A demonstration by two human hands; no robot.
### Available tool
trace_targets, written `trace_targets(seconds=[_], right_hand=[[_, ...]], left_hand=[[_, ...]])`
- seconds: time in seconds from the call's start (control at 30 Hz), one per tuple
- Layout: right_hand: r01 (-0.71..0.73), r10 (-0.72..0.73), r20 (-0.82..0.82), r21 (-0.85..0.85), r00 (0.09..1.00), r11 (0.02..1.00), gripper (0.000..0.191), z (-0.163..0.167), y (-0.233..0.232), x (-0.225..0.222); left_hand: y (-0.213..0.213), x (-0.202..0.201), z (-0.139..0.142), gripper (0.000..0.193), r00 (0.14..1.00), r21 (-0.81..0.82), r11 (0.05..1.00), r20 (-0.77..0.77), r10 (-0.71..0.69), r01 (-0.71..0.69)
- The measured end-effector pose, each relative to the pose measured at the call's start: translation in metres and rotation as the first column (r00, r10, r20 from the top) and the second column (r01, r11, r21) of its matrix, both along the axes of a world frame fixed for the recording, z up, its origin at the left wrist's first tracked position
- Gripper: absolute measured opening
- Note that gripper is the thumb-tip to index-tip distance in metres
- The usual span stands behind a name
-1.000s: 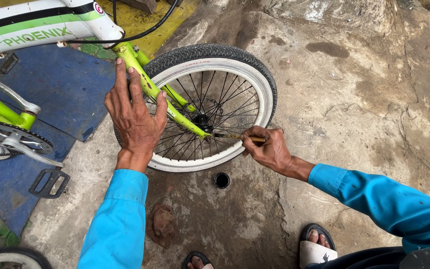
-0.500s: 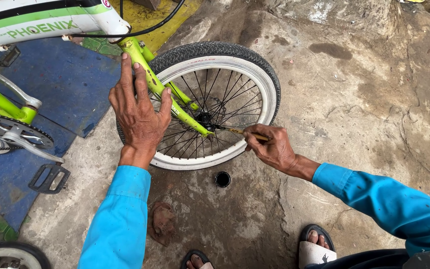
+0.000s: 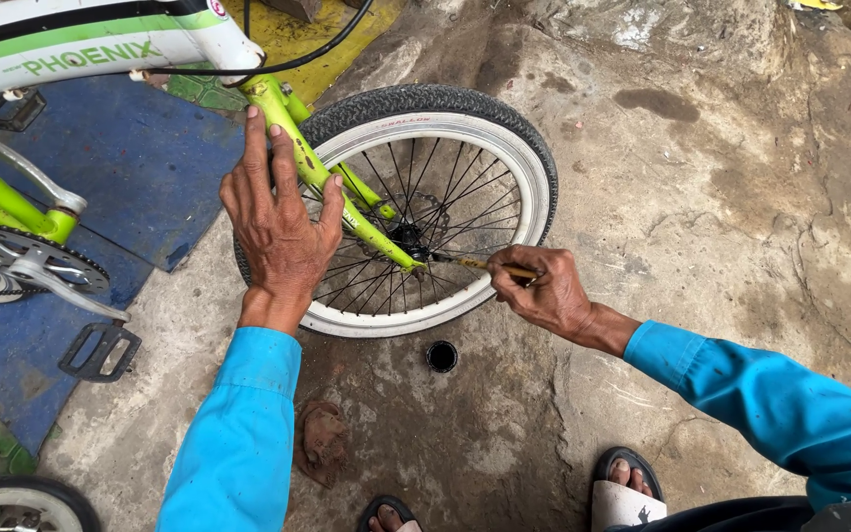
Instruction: The person holds the bicycle fork steady with one hand and uses a small brush to apply dark paint to the wheel spokes and fork, dipping the brush into a small paint can on the ground between strokes. They continue painting different spots on the spokes and fork throughout the episode.
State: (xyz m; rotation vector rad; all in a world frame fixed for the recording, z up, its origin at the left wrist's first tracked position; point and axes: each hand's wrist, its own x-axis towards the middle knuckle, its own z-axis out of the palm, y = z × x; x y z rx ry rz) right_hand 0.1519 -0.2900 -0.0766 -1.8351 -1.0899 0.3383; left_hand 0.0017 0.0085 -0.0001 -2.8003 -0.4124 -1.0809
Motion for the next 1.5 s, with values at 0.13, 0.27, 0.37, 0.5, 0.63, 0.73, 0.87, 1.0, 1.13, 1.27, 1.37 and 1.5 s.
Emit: trace_targets(seconds=[0.13, 0.27, 0.37, 0.5, 0.63, 0.73, 0.87, 1.0, 1.13, 1.27, 1.37, 1.5], right_hand=[[-0.017, 0.018, -0.003, 0.16, 1.0, 0.987, 0.017, 0.003, 0.0, 0.003], [0.045, -0.044, -0.009, 0.07, 0.999, 0.997, 0.016, 0.005, 0.001, 0.003], [0.092, -0.094, 0.034, 0.055, 0.995, 0.994, 0.016, 0.007, -0.002, 0.007], [0.068, -0.07, 0.007, 0.155, 0.998, 0.986, 0.015, 0.005, -0.002, 0.006], [0.082, -0.081, -0.013, 0.047, 0.997, 0.996, 0.015, 0.002, 0.0, 0.006], [0.11, -0.112, 0.024, 0.063, 0.993, 0.992, 0.016, 0.002, -0.002, 0.013], [0.086, -0.092, 0.047, 0.129, 0.995, 0.988, 0.017, 0.001, -0.006, 0.015], [0.085, -0.086, 0.025, 0.06, 0.996, 0.995, 0.017, 0.0, -0.007, 0.01], [0.098, -0.089, -0.098, 0.09, 0.991, 0.991, 0.017, 0.003, -0.008, 0.012], [0.106, -0.095, -0.164, 0.06, 0.982, 0.992, 0.018, 0.003, -0.01, 0.014], [0.116, -0.106, -0.152, 0.053, 0.983, 0.992, 0.017, 0.001, -0.015, 0.016], [0.183, -0.156, -0.292, 0.066, 0.944, 0.981, 0.016, 0.0, -0.019, 0.017]], left_hand=[[0.0, 0.0, 0.0, 0.081, 1.0, -0.02, 1.0, 0.003, -0.003, 0.003], [0.0, 0.001, 0.0, 0.081, 1.0, -0.018, 1.0, 0.015, -0.015, 0.015], [0.0, 0.003, -0.001, 0.08, 1.0, -0.03, 1.0, 0.014, -0.003, 0.003], [0.002, 0.004, -0.003, 0.079, 1.0, -0.032, 0.999, 0.025, -0.012, 0.013], [0.002, 0.004, -0.003, 0.079, 0.999, -0.02, 0.999, 0.033, -0.024, 0.024], [0.002, 0.005, -0.003, 0.078, 0.999, -0.03, 0.999, 0.03, -0.017, 0.017], [-0.001, 0.005, -0.002, 0.078, 0.999, -0.031, 0.999, 0.04, -0.012, 0.013], [-0.002, 0.006, 0.0, 0.078, 0.999, -0.016, 1.0, 0.033, -0.009, 0.009], [-0.004, 0.006, 0.0, 0.077, 0.999, -0.021, 1.0, 0.045, -0.019, 0.02], [-0.004, 0.007, 0.001, 0.076, 0.999, -0.043, 0.999, 0.047, -0.027, 0.029], [-0.005, 0.007, 0.002, 0.074, 0.999, -0.051, 0.998, 0.04, -0.02, 0.022], [-0.007, 0.009, 0.003, 0.072, 0.999, -0.04, 0.999, 0.046, -0.024, 0.026]])
